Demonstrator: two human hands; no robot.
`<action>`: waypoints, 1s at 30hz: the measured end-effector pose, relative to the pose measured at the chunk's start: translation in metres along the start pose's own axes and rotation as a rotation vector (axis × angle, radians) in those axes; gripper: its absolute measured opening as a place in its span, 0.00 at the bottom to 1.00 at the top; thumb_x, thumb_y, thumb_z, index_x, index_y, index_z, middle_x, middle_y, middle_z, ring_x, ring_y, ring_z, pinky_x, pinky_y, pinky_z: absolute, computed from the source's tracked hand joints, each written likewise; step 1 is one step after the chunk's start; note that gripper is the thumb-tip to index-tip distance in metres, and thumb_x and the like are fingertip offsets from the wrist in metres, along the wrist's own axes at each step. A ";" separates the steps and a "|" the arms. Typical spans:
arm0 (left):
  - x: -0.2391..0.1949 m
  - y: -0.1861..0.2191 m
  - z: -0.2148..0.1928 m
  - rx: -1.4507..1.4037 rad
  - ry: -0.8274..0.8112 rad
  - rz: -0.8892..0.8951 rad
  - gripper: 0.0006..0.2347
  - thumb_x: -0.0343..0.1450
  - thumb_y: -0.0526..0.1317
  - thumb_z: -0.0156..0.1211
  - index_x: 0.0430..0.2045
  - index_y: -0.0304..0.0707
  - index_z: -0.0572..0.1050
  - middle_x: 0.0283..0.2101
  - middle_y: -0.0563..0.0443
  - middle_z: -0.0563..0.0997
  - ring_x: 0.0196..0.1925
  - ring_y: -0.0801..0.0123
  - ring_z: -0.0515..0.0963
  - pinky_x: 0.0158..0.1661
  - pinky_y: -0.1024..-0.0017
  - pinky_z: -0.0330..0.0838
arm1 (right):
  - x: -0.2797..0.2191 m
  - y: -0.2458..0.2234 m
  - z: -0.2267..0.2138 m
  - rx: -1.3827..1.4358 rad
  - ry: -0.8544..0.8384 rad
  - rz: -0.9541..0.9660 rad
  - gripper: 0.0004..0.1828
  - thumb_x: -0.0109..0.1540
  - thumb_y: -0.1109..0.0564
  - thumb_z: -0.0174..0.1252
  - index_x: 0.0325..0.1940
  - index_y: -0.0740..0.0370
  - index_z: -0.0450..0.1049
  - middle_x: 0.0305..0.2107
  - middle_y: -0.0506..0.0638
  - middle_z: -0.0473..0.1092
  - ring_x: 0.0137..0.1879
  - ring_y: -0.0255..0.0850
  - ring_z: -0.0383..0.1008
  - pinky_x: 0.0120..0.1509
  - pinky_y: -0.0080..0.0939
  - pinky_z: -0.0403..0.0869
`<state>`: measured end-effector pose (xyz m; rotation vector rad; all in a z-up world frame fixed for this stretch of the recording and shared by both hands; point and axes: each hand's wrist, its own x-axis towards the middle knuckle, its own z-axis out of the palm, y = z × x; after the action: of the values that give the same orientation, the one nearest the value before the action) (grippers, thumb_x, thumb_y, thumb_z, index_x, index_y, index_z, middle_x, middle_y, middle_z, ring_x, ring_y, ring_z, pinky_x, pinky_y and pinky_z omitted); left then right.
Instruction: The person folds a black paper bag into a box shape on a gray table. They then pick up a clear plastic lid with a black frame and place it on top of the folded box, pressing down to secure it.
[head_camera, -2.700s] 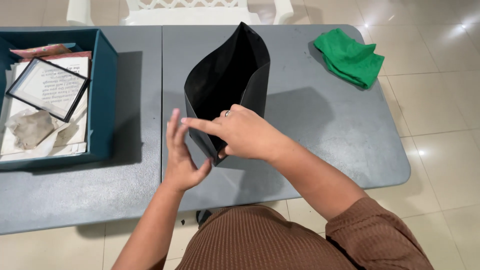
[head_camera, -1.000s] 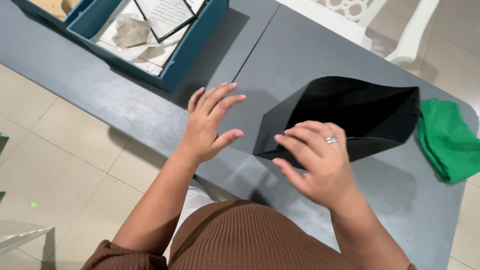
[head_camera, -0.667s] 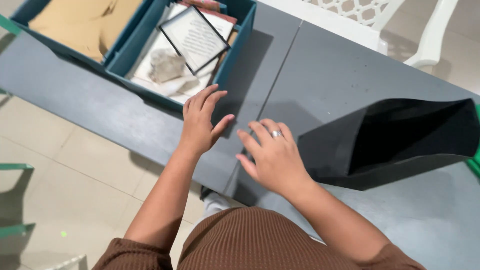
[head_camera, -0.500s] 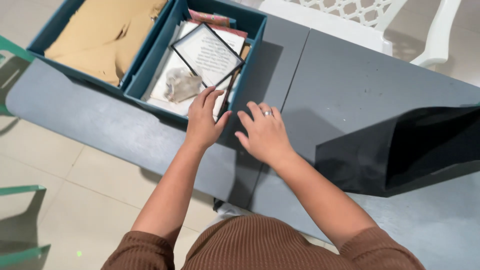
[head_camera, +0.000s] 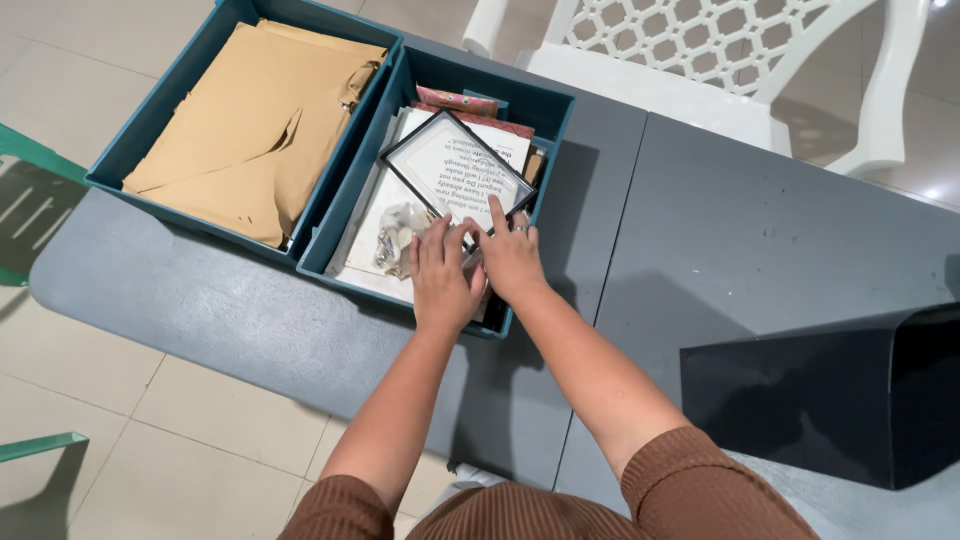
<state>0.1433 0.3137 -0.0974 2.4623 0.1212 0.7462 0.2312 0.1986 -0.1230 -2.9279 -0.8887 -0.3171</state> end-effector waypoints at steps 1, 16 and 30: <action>0.001 0.000 0.001 0.000 0.001 -0.001 0.28 0.64 0.41 0.67 0.60 0.44 0.67 0.67 0.43 0.65 0.72 0.52 0.62 0.72 0.47 0.46 | 0.000 -0.001 -0.001 -0.001 0.000 -0.002 0.31 0.56 0.53 0.62 0.65 0.36 0.70 0.72 0.55 0.52 0.61 0.60 0.66 0.59 0.56 0.65; -0.003 -0.004 0.010 0.077 -0.068 -0.094 0.25 0.65 0.40 0.62 0.58 0.39 0.67 0.68 0.44 0.65 0.74 0.56 0.59 0.72 0.49 0.43 | 0.001 0.012 0.037 0.082 -0.164 -0.003 0.35 0.60 0.51 0.58 0.73 0.43 0.63 0.70 0.59 0.55 0.67 0.62 0.66 0.70 0.55 0.61; -0.003 -0.004 0.010 0.184 -0.184 -0.149 0.29 0.62 0.43 0.65 0.59 0.39 0.66 0.68 0.44 0.65 0.73 0.55 0.58 0.71 0.49 0.42 | 0.031 0.017 0.006 -0.200 -0.127 -0.346 0.08 0.64 0.55 0.54 0.48 0.48 0.73 0.43 0.47 0.74 0.58 0.49 0.74 0.59 0.49 0.67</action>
<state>0.1463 0.3114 -0.1073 2.6475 0.3121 0.4605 0.2669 0.2015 -0.1227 -2.9881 -1.4679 -0.2523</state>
